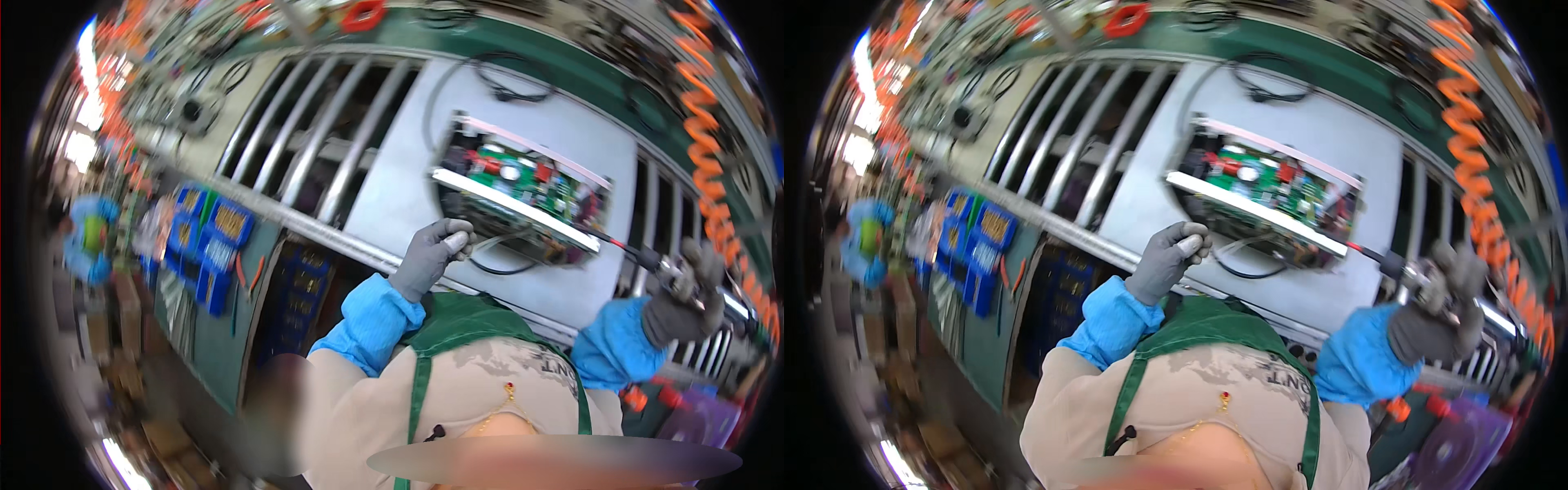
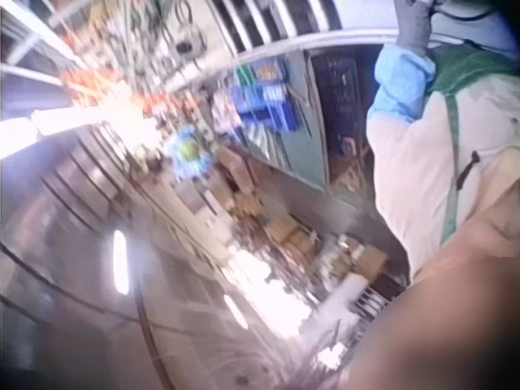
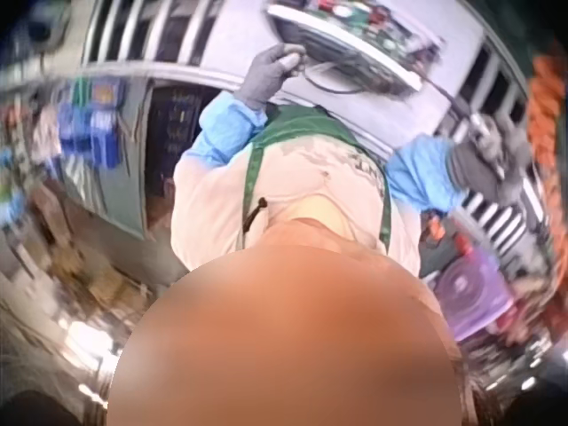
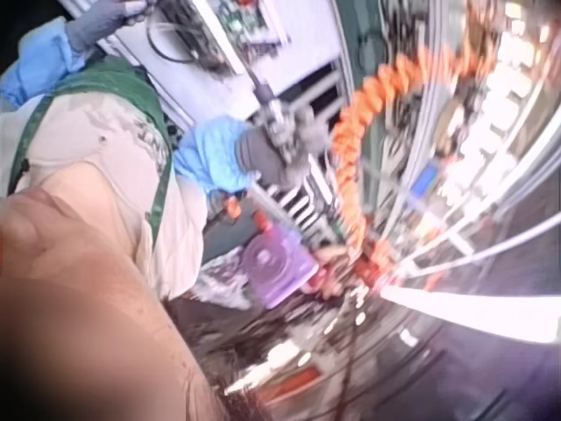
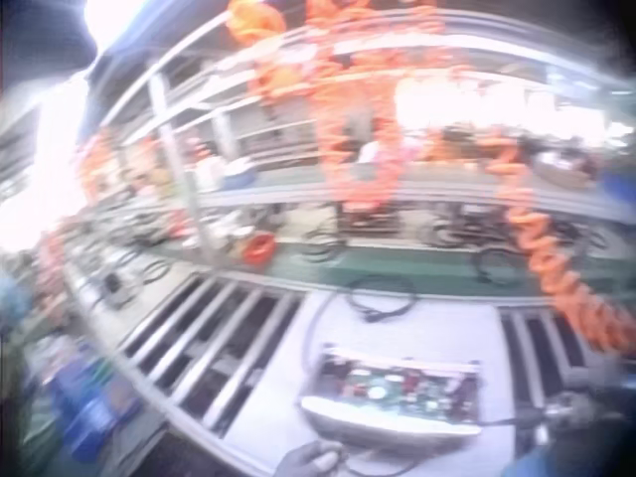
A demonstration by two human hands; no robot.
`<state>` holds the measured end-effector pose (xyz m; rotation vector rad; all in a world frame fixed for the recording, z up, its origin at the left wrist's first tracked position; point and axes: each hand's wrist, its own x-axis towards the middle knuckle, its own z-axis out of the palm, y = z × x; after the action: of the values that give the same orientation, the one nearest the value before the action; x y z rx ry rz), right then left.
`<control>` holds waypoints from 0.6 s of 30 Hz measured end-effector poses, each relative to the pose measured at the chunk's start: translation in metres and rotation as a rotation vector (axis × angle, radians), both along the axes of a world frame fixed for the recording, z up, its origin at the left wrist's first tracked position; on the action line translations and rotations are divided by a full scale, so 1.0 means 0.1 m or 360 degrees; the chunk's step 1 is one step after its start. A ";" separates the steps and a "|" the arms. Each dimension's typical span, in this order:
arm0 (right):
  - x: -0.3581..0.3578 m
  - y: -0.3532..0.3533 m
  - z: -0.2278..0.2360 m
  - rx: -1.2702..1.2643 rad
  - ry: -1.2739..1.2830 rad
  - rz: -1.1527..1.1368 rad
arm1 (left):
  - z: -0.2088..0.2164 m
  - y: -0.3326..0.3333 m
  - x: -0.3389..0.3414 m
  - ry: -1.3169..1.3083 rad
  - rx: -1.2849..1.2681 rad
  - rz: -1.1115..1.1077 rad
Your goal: Assembling and fastening internal components of a power supply unit using a pneumatic screwdriver on an assembly line.
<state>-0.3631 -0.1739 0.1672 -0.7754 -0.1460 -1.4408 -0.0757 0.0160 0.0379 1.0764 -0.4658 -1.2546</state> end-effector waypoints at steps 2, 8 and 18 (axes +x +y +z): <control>0.04 0.01 0.08 0.0120 -0.0073 -0.0067 | -0.33 0.26 0.23 0.0029 0.0220 0.0430; 0.07 -0.19 0.08 0.0044 0.0267 -0.0481 | -1.23 1.51 0.84 -0.0004 0.0535 0.1573; 0.46 -0.20 0.15 -0.0164 0.0321 -0.0307 | -1.35 4.77 2.12 0.0003 0.0855 0.3192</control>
<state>-0.3173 -0.1939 0.1819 -1.0368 0.0102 -1.5353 0.1362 0.4928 -0.0974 1.2474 0.9279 0.4857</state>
